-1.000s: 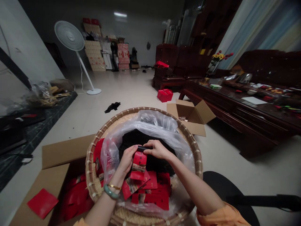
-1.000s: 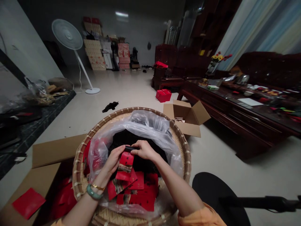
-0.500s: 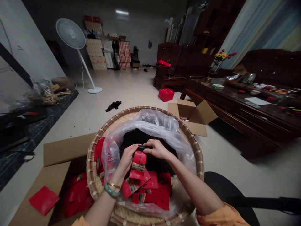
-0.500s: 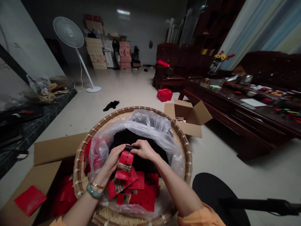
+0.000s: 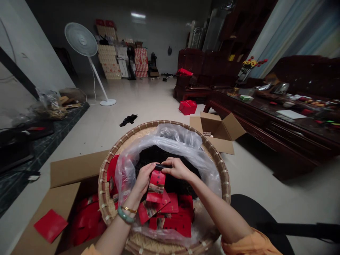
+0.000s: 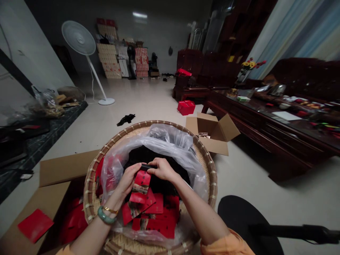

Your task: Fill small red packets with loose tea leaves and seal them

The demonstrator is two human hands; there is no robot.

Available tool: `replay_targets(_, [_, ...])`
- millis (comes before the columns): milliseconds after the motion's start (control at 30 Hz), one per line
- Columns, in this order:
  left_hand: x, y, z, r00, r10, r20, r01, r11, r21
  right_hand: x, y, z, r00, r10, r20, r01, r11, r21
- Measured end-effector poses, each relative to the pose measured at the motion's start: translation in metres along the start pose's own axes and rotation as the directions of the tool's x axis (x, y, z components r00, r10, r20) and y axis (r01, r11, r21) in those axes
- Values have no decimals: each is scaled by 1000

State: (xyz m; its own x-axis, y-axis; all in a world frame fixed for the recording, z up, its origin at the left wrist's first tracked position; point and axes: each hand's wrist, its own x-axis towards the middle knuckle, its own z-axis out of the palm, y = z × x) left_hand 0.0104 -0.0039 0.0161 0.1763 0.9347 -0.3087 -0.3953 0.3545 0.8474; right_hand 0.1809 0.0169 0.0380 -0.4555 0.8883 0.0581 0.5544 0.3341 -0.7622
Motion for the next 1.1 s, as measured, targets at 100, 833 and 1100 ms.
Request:
replay_targets(100, [0, 0, 0, 1000, 12, -5, -12, 1000, 9, 0, 0, 0, 1000, 2, 4, -2, 1000, -4])
replay_targets(833, [6, 6, -8, 975, -52, 217, 8, 980, 198, 0, 20, 2, 966, 210, 149, -251, 894, 371])
replay_targets(1100, [4, 14, -12, 961, -127, 246, 47, 950, 309, -15, 24, -10, 951, 215, 222, -309, 688, 657])
